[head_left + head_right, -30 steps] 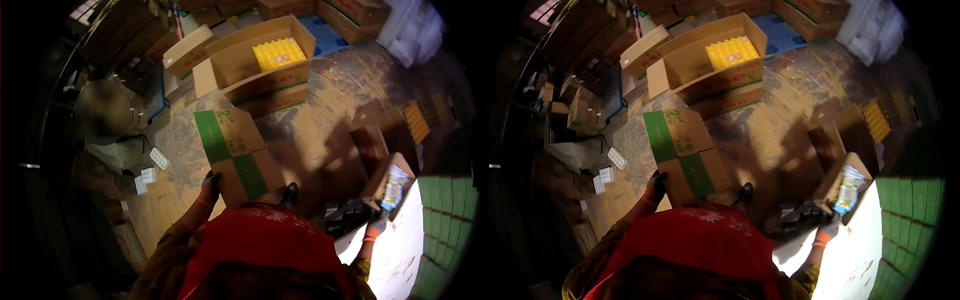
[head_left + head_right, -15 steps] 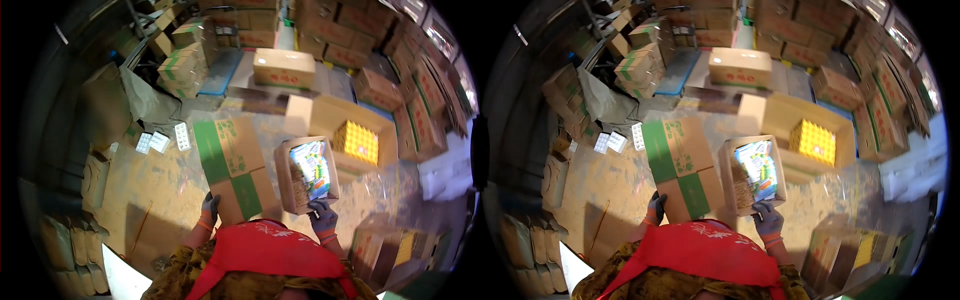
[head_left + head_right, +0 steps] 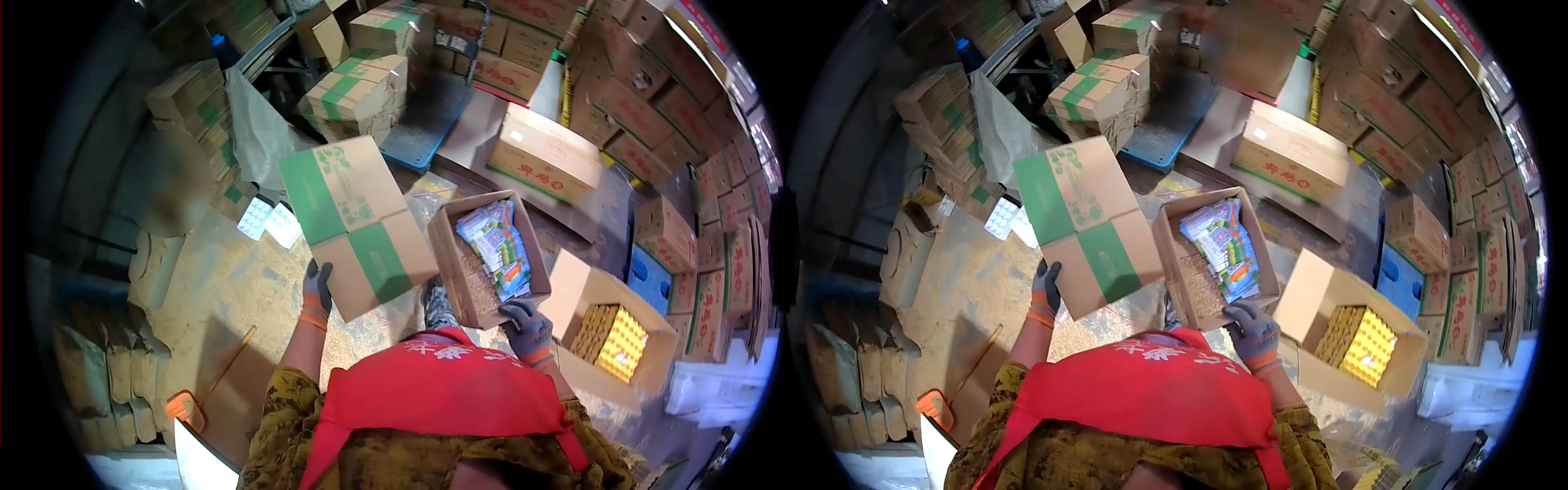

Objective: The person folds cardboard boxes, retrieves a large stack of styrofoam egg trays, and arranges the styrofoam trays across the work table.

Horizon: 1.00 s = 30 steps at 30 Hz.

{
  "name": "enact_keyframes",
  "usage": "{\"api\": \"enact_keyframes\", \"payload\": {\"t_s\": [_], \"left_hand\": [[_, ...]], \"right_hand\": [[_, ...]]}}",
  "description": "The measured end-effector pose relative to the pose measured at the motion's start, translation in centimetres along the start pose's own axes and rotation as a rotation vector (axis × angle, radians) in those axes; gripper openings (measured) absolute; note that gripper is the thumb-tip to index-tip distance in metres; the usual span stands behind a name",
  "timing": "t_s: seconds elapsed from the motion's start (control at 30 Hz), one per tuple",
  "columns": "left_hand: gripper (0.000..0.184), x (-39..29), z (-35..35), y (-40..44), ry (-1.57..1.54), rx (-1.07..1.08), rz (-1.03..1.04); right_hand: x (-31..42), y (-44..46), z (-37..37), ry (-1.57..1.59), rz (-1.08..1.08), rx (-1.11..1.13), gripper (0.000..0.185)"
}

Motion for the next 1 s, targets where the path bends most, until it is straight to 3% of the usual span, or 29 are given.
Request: {"api": "enact_keyframes", "payload": {"t_s": [0.13,0.23,0.43,0.5,0.57,0.6,0.63,0.7,0.77,0.8,0.93,1.0], "left_hand": [[0.046,-6.9,2.5,9.0,-0.137,-0.114,-0.009],[0.045,-11.4,0.9,14.5,0.002,-0.234,0.089],[0.044,-23.0,1.7,24.1,0.217,-0.363,0.361],[0.046,-26.5,4.6,29.4,0.428,-0.326,0.534],[0.051,-29.9,10.8,34.3,0.910,-0.411,0.600],[0.054,-30.5,13.1,38.1,1.052,-0.377,0.644],[0.055,-31.5,16.7,40.2,1.215,-0.331,0.928],[0.058,-30.7,19.8,45.6,1.271,-0.279,0.985],[0.060,-29.7,22.1,52.2,1.358,-0.185,0.833],[0.058,-29.7,23.0,54.2,1.337,-0.183,0.910],[0.057,-30.5,25.5,57.7,1.391,-0.018,0.878],[0.053,-33.8,26.5,58.2,1.256,0.170,0.850]], "right_hand": [[-5.1,13.8,3.8,0.045,-0.002,0.033,0.025],[-6.8,23.3,6.2,0.084,0.089,0.155,0.023],[-5.5,41.6,9.9,0.104,-0.030,0.193,0.027],[-5.3,46.0,11.3,0.111,-0.034,0.168,0.028],[-5.0,49.8,12.7,0.101,0.022,0.149,0.027],[-4.7,51.8,13.4,0.095,0.051,0.129,0.027],[-4.5,53.4,14.0,0.087,0.097,0.113,0.027],[-3.9,55.3,14.6,0.062,0.189,0.090,0.026],[-3.5,57.6,16.0,-0.008,0.262,0.095,0.025],[-3.3,58.7,16.3,0.028,0.308,0.079,0.026],[-2.3,60.6,16.7,0.074,0.412,0.045,0.027],[-2.1,61.5,17.0,0.067,0.458,0.027,0.028]]}}
Point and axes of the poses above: each hand's wrist, its own y-axis towards the middle knuckle, its own z-axis out of the palm, x = y × z, the point moved 10 cm from there along y, towards the middle knuckle, and after that the axes turned 2 degrees about -y, right-handed, at the moved point
